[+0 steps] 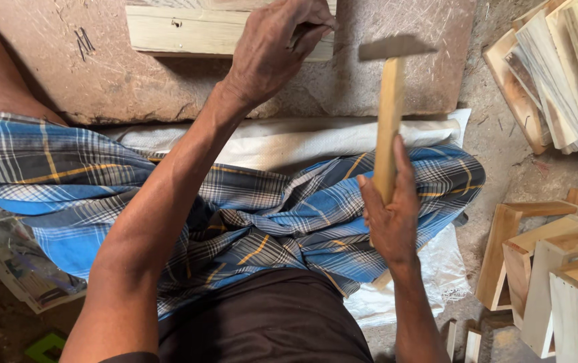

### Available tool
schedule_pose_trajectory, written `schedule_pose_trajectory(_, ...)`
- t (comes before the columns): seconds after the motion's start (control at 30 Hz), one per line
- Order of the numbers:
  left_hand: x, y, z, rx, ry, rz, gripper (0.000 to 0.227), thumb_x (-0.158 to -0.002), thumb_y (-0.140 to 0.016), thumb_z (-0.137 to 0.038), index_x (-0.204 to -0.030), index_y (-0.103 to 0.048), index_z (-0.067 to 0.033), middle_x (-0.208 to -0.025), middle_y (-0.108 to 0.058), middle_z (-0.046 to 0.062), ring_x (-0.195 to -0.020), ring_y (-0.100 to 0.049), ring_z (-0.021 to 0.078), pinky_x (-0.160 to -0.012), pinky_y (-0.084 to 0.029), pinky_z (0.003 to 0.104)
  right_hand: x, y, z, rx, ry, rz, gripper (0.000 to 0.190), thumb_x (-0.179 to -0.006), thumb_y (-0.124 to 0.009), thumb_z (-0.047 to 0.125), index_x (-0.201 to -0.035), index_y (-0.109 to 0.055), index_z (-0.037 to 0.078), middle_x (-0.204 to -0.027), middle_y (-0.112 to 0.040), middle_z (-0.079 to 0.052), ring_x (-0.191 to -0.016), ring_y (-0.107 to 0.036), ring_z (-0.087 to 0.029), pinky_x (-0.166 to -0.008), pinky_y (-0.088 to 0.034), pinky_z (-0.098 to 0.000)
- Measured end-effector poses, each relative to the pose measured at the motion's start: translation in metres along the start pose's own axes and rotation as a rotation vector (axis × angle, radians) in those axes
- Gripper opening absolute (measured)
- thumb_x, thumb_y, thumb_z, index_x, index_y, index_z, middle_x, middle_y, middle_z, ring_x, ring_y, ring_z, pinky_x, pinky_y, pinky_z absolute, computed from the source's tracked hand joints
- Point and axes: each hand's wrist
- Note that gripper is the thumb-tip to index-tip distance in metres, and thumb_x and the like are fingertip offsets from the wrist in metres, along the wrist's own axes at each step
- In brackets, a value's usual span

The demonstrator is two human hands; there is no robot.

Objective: The person assembles a small wooden box by nailing a wooden panel onto a rectangular frame using a hammer and nails. The person sits on the floor and repeatedly hammers nails into the wood to secure the panel.

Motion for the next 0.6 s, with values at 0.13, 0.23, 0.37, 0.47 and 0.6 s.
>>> schedule_pose_trajectory(0.13,-0.001,0.0,0.001,-0.107,-0.044,0.002,0.02,-0.101,-0.073,-0.002,-0.115,-0.058,-0.0041,-0.107,-0.072,0.006,-0.098,-0.073,0.026,-0.086,-0.059,0.039,-0.001,0.005,0.001,0.433,0.561,-0.145,0.074,-0.102,-0.068,0.003,-0.163,-0.026,0.009,-0.152,-0.049,-0.029,-0.133,-0.059,-0.043,-0.106,-0.056,-0.0489)
schedule_pose_trajectory(0.23,0.004,0.0,0.002,-0.134,-0.044,-0.003,0.018,-0.102,-0.073,-0.002,-0.108,-0.056,-0.005,-0.103,-0.07,0.008,-0.096,-0.071,0.0289,-0.083,-0.057,0.041,-0.007,0.003,0.001,0.359,0.508,-0.083,0.067,-0.106,-0.069,0.006,-0.162,-0.031,0.009,-0.155,-0.051,-0.025,-0.141,-0.057,-0.039,-0.115,-0.055,-0.045)
schedule_pose_trajectory(0.37,0.004,-0.004,-0.001,-0.079,-0.017,-0.004,0.018,-0.103,-0.07,-0.001,-0.105,-0.053,-0.0043,-0.101,-0.067,0.01,-0.093,-0.069,0.0323,-0.08,-0.056,0.042,-0.02,0.006,0.005,0.369,0.427,0.037,0.061,-0.103,-0.067,0.002,-0.157,-0.04,0.004,-0.152,-0.055,-0.025,-0.139,-0.059,-0.039,-0.112,-0.054,-0.0431)
schedule_pose_trajectory(0.47,-0.006,0.008,-0.011,-0.058,0.001,0.031,0.015,-0.101,-0.068,0.001,-0.106,-0.055,-0.0028,-0.098,-0.066,0.013,-0.09,-0.067,0.0343,-0.077,-0.054,0.045,-0.016,0.016,0.019,0.411,0.53,-0.052,0.056,-0.096,-0.068,0.0,-0.147,-0.045,-0.006,-0.14,-0.058,-0.03,-0.127,-0.062,-0.041,-0.103,-0.053,-0.0441)
schedule_pose_trajectory(0.6,-0.033,0.033,-0.015,-0.089,0.142,0.161,0.011,-0.097,-0.07,0.002,-0.103,-0.064,-0.0053,-0.092,-0.07,0.012,-0.084,-0.07,0.0266,-0.076,-0.058,0.04,0.016,0.027,0.025,0.204,0.438,-0.26,0.036,-0.102,-0.07,0.005,-0.131,-0.053,-0.008,-0.1,-0.063,-0.012,-0.09,-0.062,-0.021,-0.086,-0.055,-0.0344)
Point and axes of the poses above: each hand's wrist, its own x-axis away from the middle knuckle, its own y-axis out of the back of the hand, z = x × y
